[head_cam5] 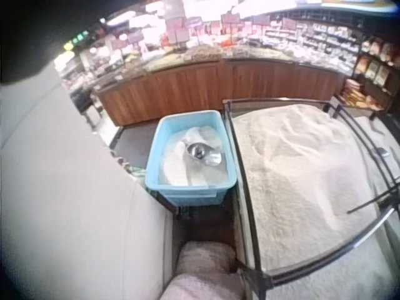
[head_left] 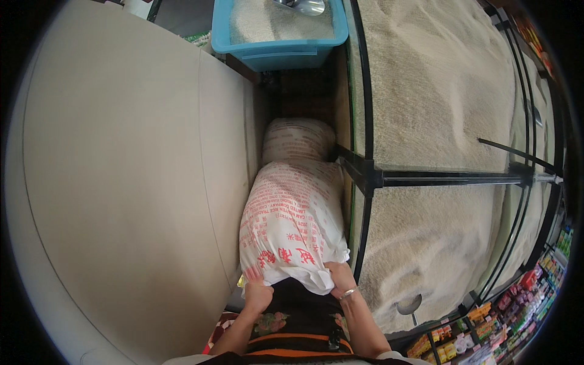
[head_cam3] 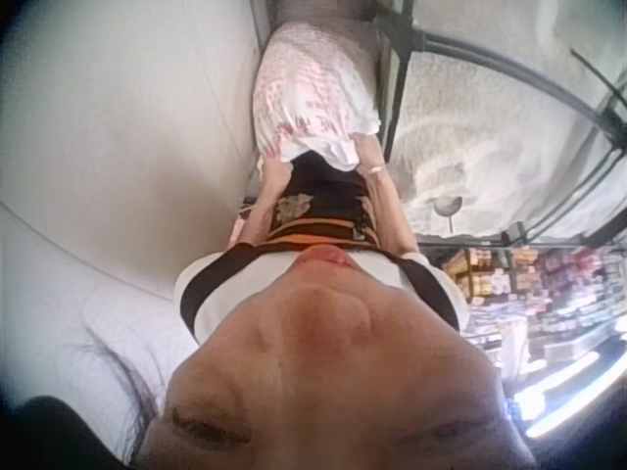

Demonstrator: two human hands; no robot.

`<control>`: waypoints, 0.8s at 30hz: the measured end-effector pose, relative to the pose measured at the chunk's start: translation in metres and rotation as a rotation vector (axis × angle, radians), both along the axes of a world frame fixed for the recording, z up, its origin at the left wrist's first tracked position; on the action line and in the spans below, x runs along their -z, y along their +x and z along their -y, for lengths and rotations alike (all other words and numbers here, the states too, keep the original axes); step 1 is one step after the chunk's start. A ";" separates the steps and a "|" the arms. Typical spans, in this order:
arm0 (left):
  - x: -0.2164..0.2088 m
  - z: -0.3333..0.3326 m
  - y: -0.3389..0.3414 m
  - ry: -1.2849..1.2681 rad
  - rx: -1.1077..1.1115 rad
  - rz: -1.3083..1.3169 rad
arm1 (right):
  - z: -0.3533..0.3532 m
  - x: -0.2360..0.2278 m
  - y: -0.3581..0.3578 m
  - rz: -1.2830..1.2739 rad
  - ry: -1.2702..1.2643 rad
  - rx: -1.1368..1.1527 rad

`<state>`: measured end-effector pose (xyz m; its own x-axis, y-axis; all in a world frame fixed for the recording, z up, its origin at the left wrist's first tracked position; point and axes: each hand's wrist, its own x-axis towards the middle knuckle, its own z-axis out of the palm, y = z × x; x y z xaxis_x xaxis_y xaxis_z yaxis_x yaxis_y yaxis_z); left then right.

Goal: The person moves large bags of rice by hand to clear an area, sweeps the floor with a broom, and then uses a dustpan to collect the swept debris.

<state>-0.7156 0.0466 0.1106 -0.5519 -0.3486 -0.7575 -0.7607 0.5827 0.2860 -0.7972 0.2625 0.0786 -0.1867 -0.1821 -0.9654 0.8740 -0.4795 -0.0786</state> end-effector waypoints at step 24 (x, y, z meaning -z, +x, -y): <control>-0.007 -0.007 -0.150 0.442 -0.808 -0.273 | 0.025 0.010 -0.128 -0.145 -0.088 0.139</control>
<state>-0.8659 0.0532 0.1177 -0.4469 -0.4150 -0.7925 -0.7599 -0.2914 0.5811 -0.9251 0.2380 0.0691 -0.3522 -0.2277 -0.9078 0.7815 -0.6053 -0.1514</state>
